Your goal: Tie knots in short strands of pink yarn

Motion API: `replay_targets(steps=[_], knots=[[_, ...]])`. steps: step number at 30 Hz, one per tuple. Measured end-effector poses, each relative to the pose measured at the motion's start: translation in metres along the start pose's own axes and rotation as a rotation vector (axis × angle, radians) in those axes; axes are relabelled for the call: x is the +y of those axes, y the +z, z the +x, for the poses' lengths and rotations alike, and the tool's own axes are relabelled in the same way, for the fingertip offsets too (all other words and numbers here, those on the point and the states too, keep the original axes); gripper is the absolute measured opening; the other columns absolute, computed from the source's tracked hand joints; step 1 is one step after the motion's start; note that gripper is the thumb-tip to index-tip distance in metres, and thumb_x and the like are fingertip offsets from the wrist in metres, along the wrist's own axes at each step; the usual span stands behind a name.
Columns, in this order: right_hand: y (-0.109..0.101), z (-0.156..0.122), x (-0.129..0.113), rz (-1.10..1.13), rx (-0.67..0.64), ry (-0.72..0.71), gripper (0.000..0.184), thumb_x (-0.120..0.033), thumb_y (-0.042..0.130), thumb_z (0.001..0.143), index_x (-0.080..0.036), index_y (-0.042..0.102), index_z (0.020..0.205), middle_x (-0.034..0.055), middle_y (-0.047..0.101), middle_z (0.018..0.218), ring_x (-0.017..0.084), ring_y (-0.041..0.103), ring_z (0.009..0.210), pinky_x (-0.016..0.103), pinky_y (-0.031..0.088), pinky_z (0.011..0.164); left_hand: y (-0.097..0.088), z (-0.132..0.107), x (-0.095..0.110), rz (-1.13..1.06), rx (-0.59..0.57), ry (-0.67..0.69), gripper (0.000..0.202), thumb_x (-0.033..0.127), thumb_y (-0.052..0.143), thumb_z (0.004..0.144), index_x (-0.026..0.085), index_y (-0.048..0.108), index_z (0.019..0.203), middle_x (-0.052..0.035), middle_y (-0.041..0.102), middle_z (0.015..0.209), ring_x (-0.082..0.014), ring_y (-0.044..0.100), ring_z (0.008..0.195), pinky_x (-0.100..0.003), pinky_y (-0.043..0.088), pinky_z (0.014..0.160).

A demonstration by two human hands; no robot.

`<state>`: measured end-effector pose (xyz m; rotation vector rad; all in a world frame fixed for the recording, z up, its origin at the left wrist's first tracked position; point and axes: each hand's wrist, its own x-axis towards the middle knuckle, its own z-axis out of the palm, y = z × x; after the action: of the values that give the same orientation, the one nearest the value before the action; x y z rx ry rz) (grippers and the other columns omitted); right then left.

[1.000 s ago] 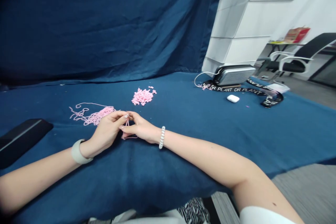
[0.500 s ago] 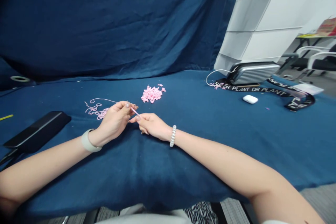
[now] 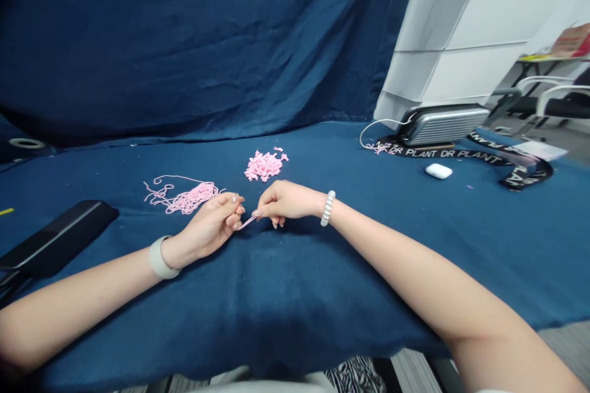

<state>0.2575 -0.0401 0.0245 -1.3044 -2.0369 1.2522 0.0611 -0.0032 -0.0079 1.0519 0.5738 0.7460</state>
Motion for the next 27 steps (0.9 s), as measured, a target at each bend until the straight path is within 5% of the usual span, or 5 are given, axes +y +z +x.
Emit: replay_targets(steps=[4,11,19,27], knots=[[0.004,-0.007,-0.019,-0.315,0.223,-0.053,0.035,-0.041,0.054,0.082,-0.013,0.059,0.062,-0.0004,0.056,0.053,0.009,0.049,0.049,0.021,0.035,0.049,0.001,-0.002,-0.007,0.092,-0.040,-0.024,0.017,0.025,0.066,0.076,0.011,0.061,0.085,0.0003,0.060,0.065,-0.0027,0.047,0.048,-0.014,0.040,0.047],[0.016,-0.009,-0.028,-0.645,0.259,-0.347,0.019,-0.019,0.046,0.089,-0.013,0.058,0.074,0.0043,0.060,0.076,0.012,0.053,0.069,0.024,0.039,0.066,0.002,-0.003,-0.009,0.154,-0.055,-0.024,0.014,0.024,0.065,0.076,0.012,0.058,0.077,0.0024,0.055,0.053,-0.0038,0.045,0.044,-0.015,0.034,0.043],[0.024,-0.007,-0.020,-0.791,0.478,-0.423,0.024,-0.032,0.056,0.084,-0.015,0.059,0.069,0.0028,0.057,0.068,0.013,0.049,0.064,0.024,0.036,0.060,-0.001,-0.004,-0.010,0.176,-0.099,-0.018,0.024,0.028,0.067,0.074,0.016,0.046,0.073,0.0051,0.054,0.048,-0.0027,0.040,0.036,-0.014,0.028,0.037],[0.025,-0.013,-0.024,-0.702,0.348,-0.493,0.015,-0.023,0.053,0.086,-0.015,0.063,0.077,0.0035,0.060,0.076,0.013,0.053,0.071,0.025,0.040,0.066,-0.003,-0.011,-0.012,0.279,-0.138,0.122,0.034,0.031,0.062,0.079,0.021,0.030,0.074,0.0092,0.050,0.038,-0.0038,0.035,0.030,-0.013,0.022,0.034]])
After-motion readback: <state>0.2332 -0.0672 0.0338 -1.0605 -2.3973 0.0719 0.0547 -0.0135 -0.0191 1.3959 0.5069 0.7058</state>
